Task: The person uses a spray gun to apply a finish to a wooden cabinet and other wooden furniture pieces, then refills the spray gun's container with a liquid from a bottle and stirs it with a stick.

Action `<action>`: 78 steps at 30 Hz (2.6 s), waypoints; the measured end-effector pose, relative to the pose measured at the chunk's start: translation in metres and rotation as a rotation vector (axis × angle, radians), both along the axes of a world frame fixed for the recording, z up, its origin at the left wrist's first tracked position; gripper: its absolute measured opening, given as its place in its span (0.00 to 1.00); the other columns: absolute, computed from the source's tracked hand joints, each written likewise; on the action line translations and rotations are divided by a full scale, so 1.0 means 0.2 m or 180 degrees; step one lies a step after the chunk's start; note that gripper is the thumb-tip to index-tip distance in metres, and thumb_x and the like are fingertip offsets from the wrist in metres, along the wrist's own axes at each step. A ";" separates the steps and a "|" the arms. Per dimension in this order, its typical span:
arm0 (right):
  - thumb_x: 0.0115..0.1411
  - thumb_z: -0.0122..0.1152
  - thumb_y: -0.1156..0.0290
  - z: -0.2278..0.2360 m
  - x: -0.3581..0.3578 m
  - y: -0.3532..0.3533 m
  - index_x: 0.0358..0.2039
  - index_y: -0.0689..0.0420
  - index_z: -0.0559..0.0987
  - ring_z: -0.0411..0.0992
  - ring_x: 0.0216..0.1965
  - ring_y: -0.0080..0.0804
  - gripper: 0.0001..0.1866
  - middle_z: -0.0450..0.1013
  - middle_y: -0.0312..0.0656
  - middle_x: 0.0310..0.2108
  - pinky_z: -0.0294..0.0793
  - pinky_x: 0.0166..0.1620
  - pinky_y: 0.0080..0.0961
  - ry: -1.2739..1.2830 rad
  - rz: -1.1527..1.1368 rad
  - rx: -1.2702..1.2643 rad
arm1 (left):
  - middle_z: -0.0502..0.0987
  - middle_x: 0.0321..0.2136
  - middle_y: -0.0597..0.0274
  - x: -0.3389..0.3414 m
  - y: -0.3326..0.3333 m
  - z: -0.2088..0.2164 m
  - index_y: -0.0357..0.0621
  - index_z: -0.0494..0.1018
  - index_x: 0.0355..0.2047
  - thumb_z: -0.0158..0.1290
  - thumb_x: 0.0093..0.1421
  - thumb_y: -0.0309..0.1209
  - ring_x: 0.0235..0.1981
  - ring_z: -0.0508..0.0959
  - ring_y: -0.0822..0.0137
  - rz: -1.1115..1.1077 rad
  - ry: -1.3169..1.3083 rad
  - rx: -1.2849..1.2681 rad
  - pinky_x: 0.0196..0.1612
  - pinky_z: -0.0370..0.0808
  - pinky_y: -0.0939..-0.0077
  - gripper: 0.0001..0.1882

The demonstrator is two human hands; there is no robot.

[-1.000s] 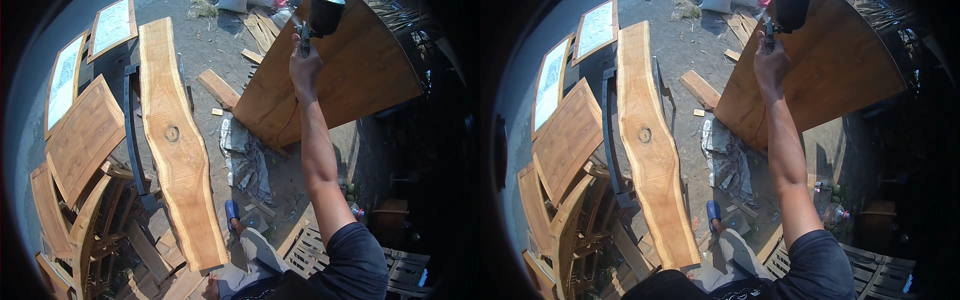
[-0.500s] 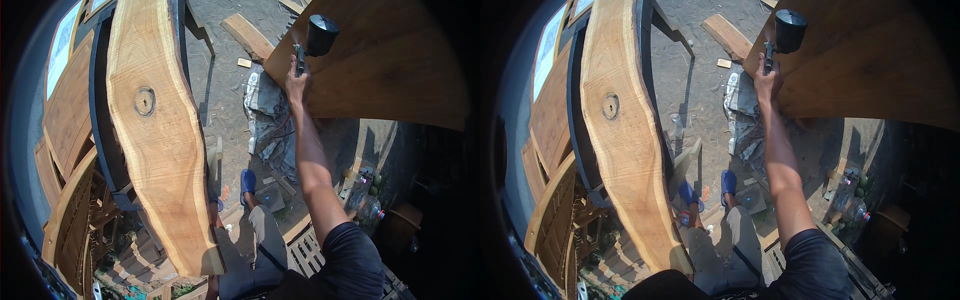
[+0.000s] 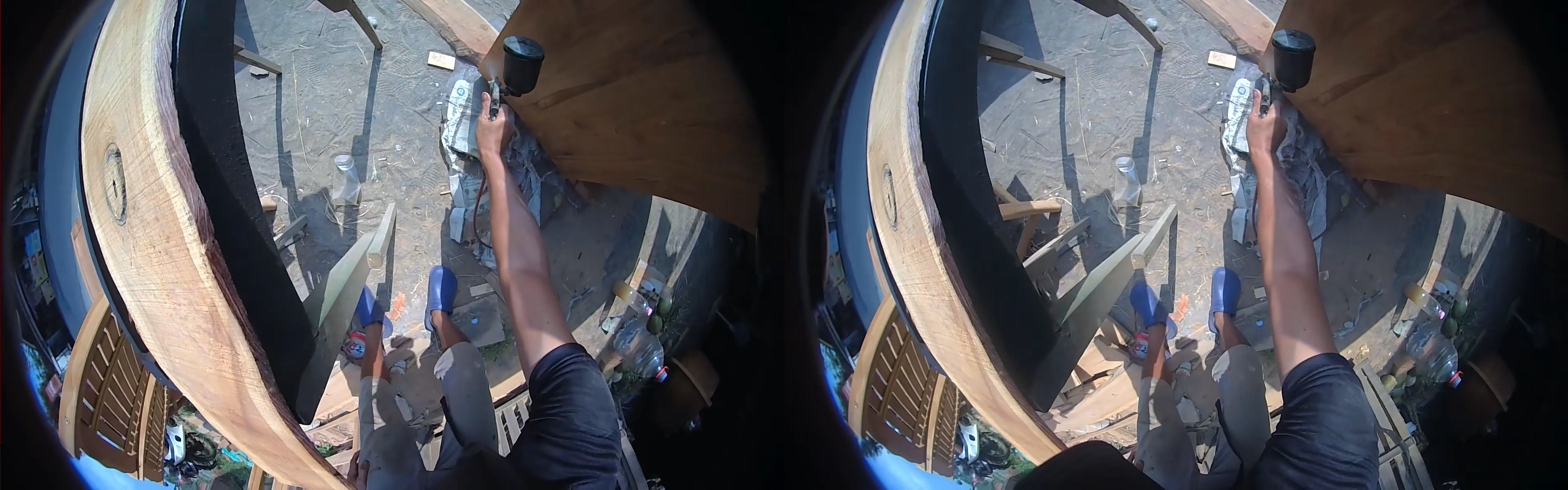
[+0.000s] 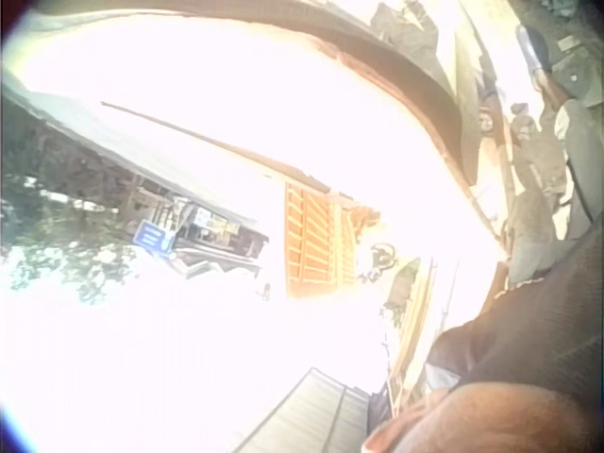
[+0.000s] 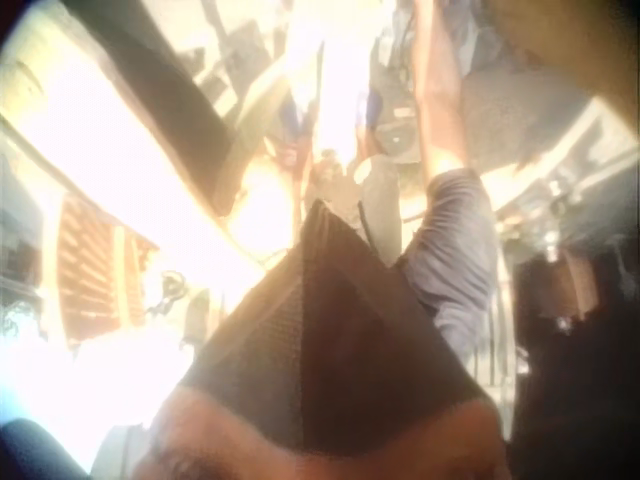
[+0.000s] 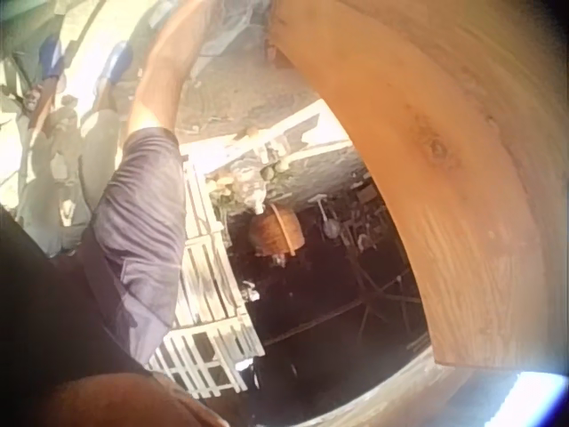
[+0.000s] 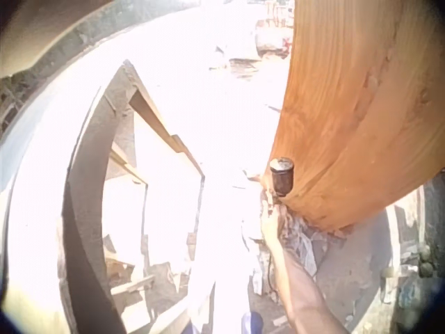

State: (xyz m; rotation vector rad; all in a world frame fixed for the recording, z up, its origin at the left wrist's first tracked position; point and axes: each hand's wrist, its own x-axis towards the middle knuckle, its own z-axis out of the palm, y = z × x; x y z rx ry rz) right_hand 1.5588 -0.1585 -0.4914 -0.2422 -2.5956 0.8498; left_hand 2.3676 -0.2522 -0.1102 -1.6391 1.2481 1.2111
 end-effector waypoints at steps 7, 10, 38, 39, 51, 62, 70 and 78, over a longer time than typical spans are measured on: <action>0.69 0.58 0.38 -0.24 -0.02 0.01 0.34 0.66 0.81 0.79 0.34 0.69 0.35 0.80 0.64 0.31 0.76 0.38 0.57 -0.0954 -0.0152 -0.0092 | 0.70 0.63 0.45 0.00 -0.05 -0.02 0.43 0.61 0.72 0.53 0.72 0.44 0.64 0.69 0.53 -0.0023 -0.0018 -0.0049 0.65 0.65 0.63 0.33; 0.69 0.58 0.38 -0.19 -0.01 0.03 0.37 0.65 0.82 0.79 0.35 0.70 0.35 0.80 0.65 0.32 0.76 0.39 0.58 -0.0995 -0.0138 -0.0082 | 0.71 0.62 0.45 0.02 -0.07 -0.03 0.43 0.62 0.72 0.53 0.72 0.44 0.62 0.70 0.52 -0.0043 0.0025 -0.0039 0.64 0.66 0.62 0.33; 0.69 0.66 0.45 3.43 0.17 -0.01 0.39 0.63 0.84 0.69 0.22 0.27 0.27 0.71 0.38 0.18 0.71 0.31 0.31 0.0992 0.0512 -0.0238 | 0.79 0.55 0.40 0.07 -0.31 -0.18 0.39 0.64 0.69 0.55 0.69 0.47 0.56 0.79 0.46 -0.0688 0.1083 0.0256 0.60 0.74 0.59 0.34; 0.69 0.66 0.46 3.54 0.16 -0.03 0.38 0.62 0.84 0.70 0.21 0.32 0.26 0.72 0.42 0.18 0.72 0.31 0.34 0.1081 0.0515 -0.0211 | 0.78 0.57 0.38 0.00 -0.32 -0.17 0.39 0.64 0.70 0.56 0.69 0.48 0.59 0.78 0.45 -0.0719 0.1058 0.0269 0.63 0.73 0.59 0.36; 0.67 0.65 0.38 4.31 0.00 -0.14 0.31 0.61 0.84 0.76 0.21 0.30 0.32 0.75 0.38 0.17 0.74 0.31 0.33 0.2362 0.0558 0.0352 | 0.66 0.69 0.31 -0.15 -0.41 -0.21 0.35 0.60 0.73 0.55 0.67 0.53 0.73 0.64 0.42 -0.1211 0.0907 0.0365 0.74 0.61 0.60 0.43; 0.69 0.66 0.45 3.66 0.16 -0.06 0.34 0.62 0.82 0.77 0.22 0.50 0.27 0.75 0.49 0.18 0.72 0.31 0.42 0.1241 0.0200 -0.0012 | 0.67 0.67 0.29 -0.08 -0.42 -0.26 0.31 0.61 0.71 0.54 0.67 0.53 0.71 0.66 0.40 -0.1301 0.0711 0.0440 0.73 0.62 0.60 0.43; 0.70 0.65 0.47 2.98 0.24 0.00 0.32 0.62 0.79 0.75 0.20 0.47 0.26 0.74 0.50 0.17 0.71 0.30 0.43 0.0489 -0.0002 -0.0294 | 0.72 0.64 0.32 -0.07 -0.39 -0.18 0.41 0.60 0.73 0.54 0.68 0.52 0.67 0.71 0.42 -0.1001 0.0901 0.0373 0.68 0.66 0.59 0.41; 0.71 0.63 0.46 2.10 0.28 0.18 0.34 0.61 0.78 0.76 0.25 0.57 0.26 0.76 0.54 0.22 0.71 0.32 0.48 -0.0004 0.0087 -0.0499 | 0.78 0.55 0.40 0.01 -0.37 -0.24 0.40 0.64 0.69 0.53 0.71 0.53 0.58 0.77 0.44 -0.1233 0.0572 0.0842 0.61 0.73 0.55 0.36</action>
